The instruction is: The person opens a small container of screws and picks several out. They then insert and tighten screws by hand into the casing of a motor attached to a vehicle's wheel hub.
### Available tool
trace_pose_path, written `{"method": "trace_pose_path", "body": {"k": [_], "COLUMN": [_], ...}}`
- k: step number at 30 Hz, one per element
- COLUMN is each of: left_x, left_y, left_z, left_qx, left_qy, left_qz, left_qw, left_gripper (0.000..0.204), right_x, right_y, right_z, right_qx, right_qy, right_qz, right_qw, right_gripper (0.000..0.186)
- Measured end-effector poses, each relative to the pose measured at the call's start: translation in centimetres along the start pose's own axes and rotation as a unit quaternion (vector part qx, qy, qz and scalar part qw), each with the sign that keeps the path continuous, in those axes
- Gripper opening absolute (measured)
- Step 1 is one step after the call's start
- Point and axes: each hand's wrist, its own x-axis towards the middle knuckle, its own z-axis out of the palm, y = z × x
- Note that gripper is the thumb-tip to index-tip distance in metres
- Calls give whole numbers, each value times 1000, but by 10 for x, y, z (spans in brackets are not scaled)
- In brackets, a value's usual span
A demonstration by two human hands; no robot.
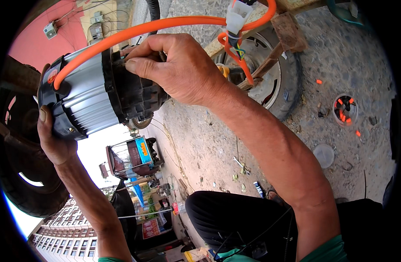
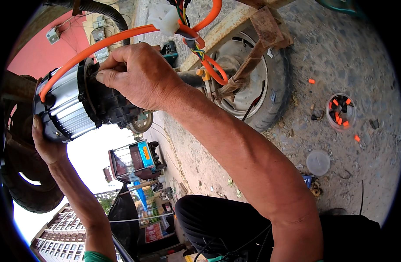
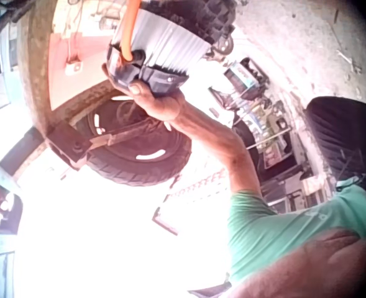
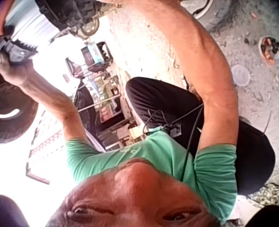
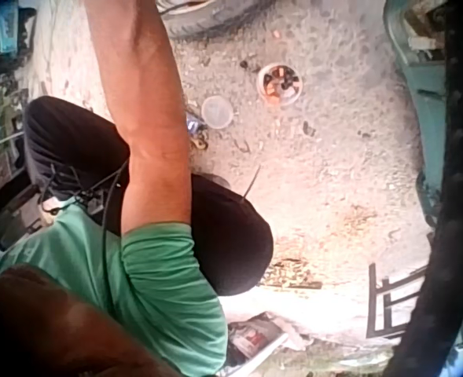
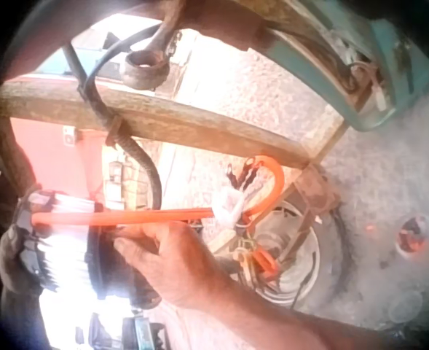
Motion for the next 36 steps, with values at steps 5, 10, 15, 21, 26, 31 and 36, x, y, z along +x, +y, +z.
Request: {"method": "trace_pose_path", "body": {"k": [5,10,15,21,26,31,36], "left_x": [1,2,4,1,3,-1,-1], "left_y": [0,3,6,4,5,5,5], "left_z": [7,34,23,34,30,22,15], "left_qx": [15,35,29,59,56,47,29], "left_qy": [2,24,5,33,37,34,44], "left_qz": [-4,5,-3,4,-1,-2,-13], "left_qw": [1000,999,1000,998,998,998,999], "left_gripper": [45,44,43,44,43,43,42], "right_x": [-1,-2,-3,-3,1,2,2], "right_y": [0,-3,-2,-3,5,2,2], "right_z": [1,1,4,4,3,3,1], "right_qx": [-3,-6,18,15,35,31,8], "right_qy": [0,-7,4,-5,-1,1,-4], "right_qz": [-2,4,-12,-2,-15,-32,-33], "right_qw": [1000,1000,1000,1000,999,999,999], "right_gripper": [17,13,17,20,19,19,21]}}
